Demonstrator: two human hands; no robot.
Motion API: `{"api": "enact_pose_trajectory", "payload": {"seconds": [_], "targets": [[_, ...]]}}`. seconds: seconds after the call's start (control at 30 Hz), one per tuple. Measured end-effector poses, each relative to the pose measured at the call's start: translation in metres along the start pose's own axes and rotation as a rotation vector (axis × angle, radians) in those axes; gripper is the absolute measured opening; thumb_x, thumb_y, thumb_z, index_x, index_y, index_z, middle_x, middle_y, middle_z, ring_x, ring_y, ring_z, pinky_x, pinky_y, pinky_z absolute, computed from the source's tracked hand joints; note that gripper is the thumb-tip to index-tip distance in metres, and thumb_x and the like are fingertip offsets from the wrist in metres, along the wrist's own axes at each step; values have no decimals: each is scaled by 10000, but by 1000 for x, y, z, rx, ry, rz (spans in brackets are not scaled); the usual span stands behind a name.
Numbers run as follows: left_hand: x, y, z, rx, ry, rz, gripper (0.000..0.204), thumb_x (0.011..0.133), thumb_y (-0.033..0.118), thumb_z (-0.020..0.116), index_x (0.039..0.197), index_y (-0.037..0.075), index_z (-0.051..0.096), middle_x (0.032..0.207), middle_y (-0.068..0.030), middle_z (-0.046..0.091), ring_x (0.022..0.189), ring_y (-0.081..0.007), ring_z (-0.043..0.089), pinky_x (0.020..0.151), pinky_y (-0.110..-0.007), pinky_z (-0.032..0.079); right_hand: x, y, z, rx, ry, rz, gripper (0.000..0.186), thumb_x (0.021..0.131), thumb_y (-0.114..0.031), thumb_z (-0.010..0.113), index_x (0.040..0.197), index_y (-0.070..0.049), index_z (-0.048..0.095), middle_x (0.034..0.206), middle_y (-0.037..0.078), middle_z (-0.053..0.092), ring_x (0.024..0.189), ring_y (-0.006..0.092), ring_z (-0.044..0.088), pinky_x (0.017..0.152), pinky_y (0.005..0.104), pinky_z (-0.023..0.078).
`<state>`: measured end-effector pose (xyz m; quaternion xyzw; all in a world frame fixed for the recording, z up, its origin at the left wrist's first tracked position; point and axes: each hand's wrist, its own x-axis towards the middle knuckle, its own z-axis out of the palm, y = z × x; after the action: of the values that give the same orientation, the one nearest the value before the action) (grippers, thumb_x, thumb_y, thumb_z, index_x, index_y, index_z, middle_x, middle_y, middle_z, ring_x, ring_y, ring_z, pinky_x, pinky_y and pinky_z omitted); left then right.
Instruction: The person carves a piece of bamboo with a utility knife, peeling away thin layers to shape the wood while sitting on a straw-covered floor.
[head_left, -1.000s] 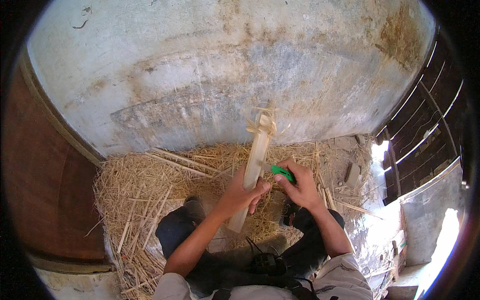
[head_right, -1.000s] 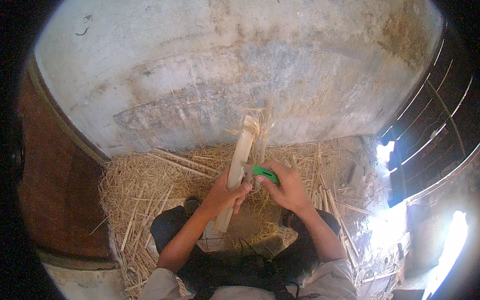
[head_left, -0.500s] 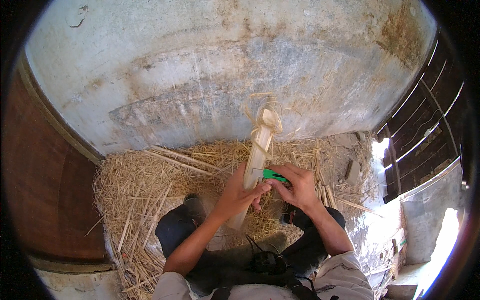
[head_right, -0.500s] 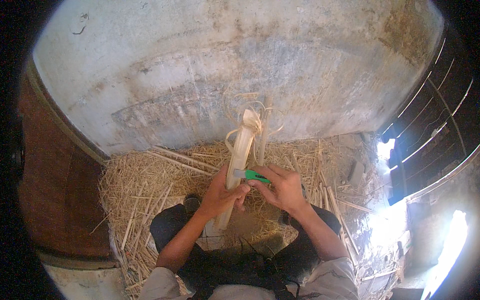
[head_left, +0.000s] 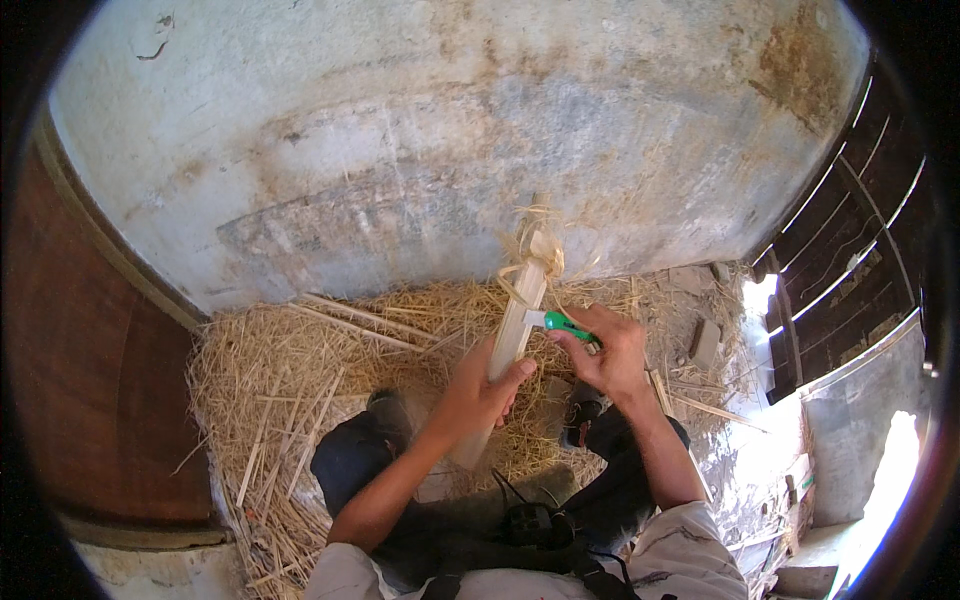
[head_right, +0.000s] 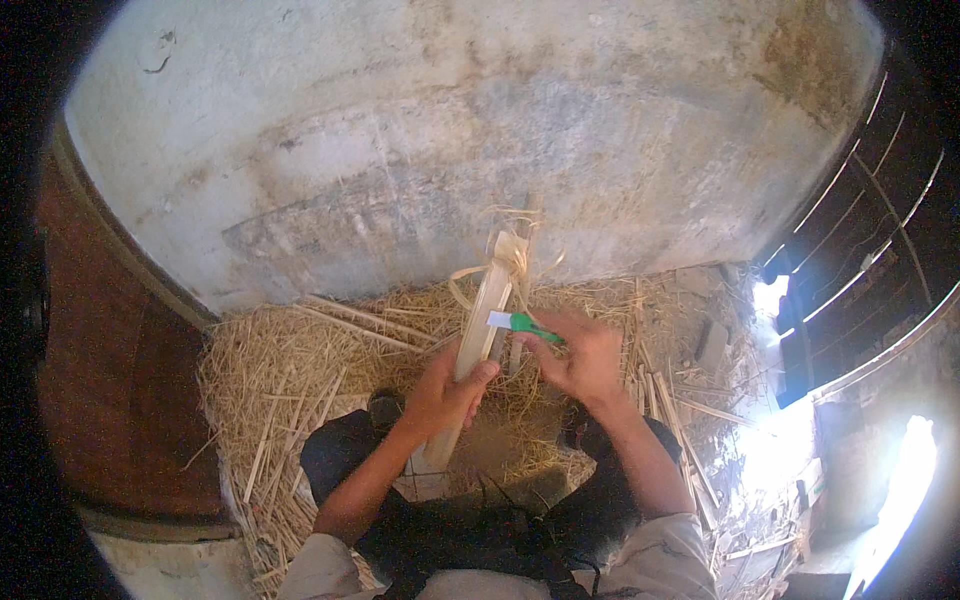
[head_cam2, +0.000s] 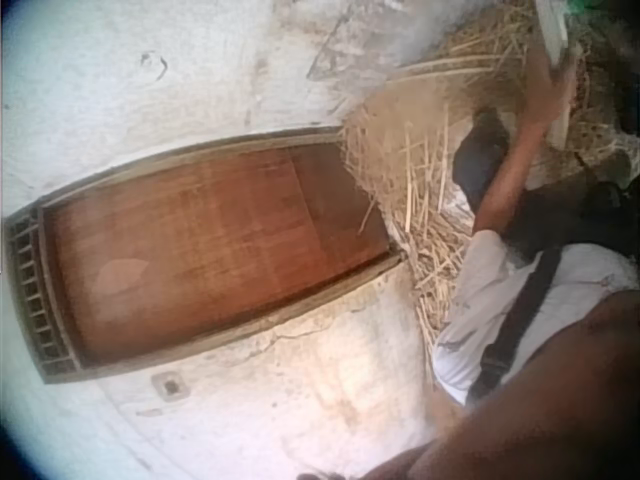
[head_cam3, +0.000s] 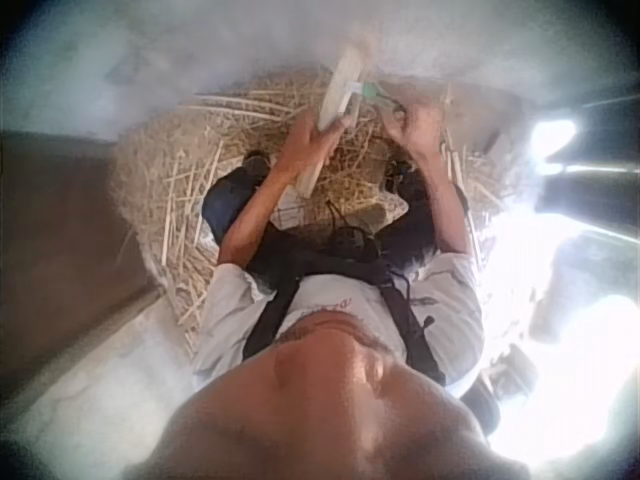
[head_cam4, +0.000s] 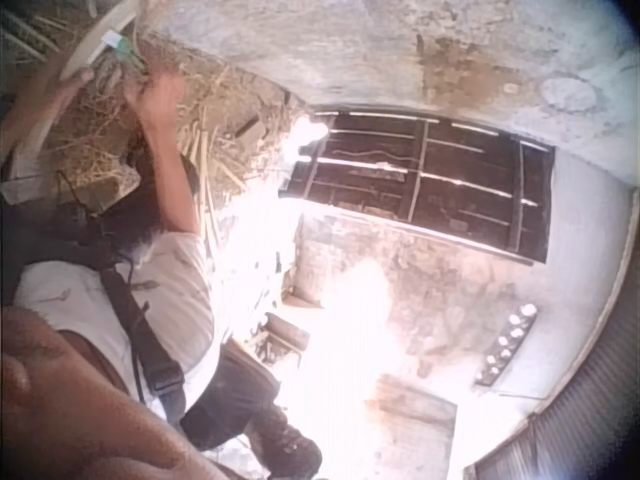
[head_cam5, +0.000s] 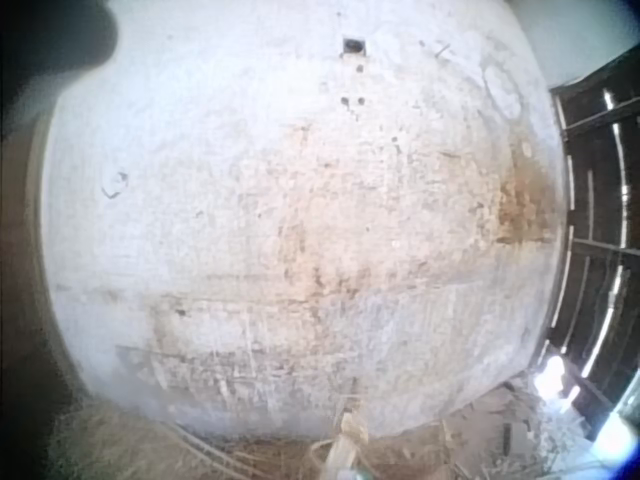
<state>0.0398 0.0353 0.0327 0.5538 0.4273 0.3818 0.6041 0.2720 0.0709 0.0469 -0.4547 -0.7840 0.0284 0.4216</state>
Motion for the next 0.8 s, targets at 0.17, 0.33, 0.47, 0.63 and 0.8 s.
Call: {"api": "enact_pose_trajectory", "payload": {"seconds": [0.17, 0.33, 0.47, 0.63, 0.8], "targets": [[1, -2, 3, 39, 14, 50, 484, 1096, 388, 674, 1349, -7, 555, 690, 17, 548, 526, -79, 550, 469, -272, 481, 3, -1, -6, -26, -13, 92, 244, 893, -255, 868, 1077, -98, 837, 914, 116, 793, 728, 302, 766, 659, 389, 599], [1, -9, 3, 86, -32, 55, 543, 1087, 393, 681, 1475, 43, 536, 707, 20, 562, 521, -90, 556, 463, -293, 498, 8, 2, -14, -75, -20, 141, 242, 901, -260, 857, 1072, -91, 831, 920, 117, 795, 777, 324, 769, 702, 382, 600], [-5, -8, 7, 79, -23, 73, 486, 1083, 379, 698, 1360, 5, 557, 726, 3, 587, 535, -91, 576, 474, -286, 487, 12, 16, -13, -59, 92, 68, 243, 889, -188, 871, 1070, -34, 822, 913, 156, 787, 741, 313, 746, 677, 378, 561], [0, -23, 12, 57, 3, 107, 455, 1088, 375, 693, 1296, -15, 584, 766, -9, 608, 535, -92, 584, 476, -286, 483, 14, 14, -13, 111, -38, 332, 240, 961, -245, 808, 1100, -50, 811, 934, 163, 784, 773, 279, 756, 719, 385, 569], [3, -27, 7, 138, -14, 50, 471, 1076, 404, 711, 1307, 3, 624, 754, -3, 610, 585, -92, 589, 533, -286, 498, 8, 51, -9, 324, 84, 385, 257, 999, -221, 765, 1138, -5, 784, 982, 183, 785, 828, 286, 751, 764, 362, 563]]}}
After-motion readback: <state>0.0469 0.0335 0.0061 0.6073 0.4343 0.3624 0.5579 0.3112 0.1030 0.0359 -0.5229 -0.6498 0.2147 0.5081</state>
